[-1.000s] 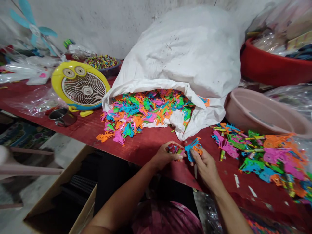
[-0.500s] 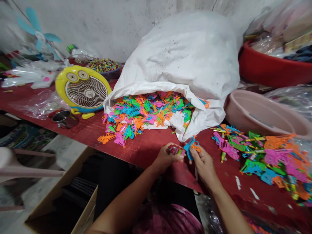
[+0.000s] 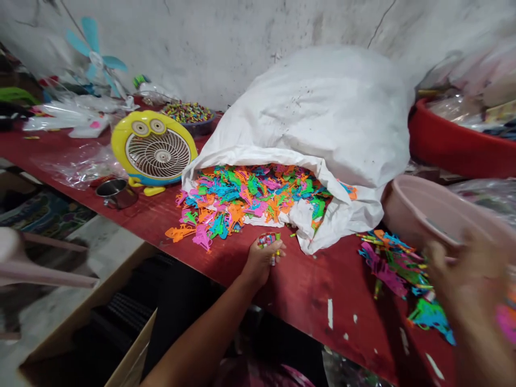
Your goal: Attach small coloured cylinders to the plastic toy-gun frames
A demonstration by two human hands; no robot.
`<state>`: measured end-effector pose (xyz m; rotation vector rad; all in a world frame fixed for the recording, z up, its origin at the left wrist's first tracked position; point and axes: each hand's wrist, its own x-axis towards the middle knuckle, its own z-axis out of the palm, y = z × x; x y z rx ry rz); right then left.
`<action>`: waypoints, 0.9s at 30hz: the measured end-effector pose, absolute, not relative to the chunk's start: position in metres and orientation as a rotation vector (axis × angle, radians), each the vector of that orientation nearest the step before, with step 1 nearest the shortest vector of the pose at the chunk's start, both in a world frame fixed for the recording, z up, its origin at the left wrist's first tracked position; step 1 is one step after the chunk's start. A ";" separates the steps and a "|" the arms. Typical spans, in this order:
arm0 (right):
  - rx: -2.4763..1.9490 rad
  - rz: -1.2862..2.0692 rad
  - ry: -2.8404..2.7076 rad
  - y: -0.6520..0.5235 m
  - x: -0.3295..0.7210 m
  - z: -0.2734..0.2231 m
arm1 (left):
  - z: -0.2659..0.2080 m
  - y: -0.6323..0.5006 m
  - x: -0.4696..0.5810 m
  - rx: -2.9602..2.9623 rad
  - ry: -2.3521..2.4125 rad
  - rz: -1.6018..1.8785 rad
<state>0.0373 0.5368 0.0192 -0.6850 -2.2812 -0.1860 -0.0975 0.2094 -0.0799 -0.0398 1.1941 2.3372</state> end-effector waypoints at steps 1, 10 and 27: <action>-0.558 -0.005 -2.340 0.515 0.015 0.013 | -0.081 0.209 -0.098 -0.011 1.206 2.325; 0.124 0.310 -2.750 0.409 -0.195 -0.043 | -0.084 0.206 -0.095 0.161 1.356 2.246; 0.051 1.159 -2.496 0.374 -0.075 -0.040 | -0.084 0.210 -0.096 0.062 1.273 2.335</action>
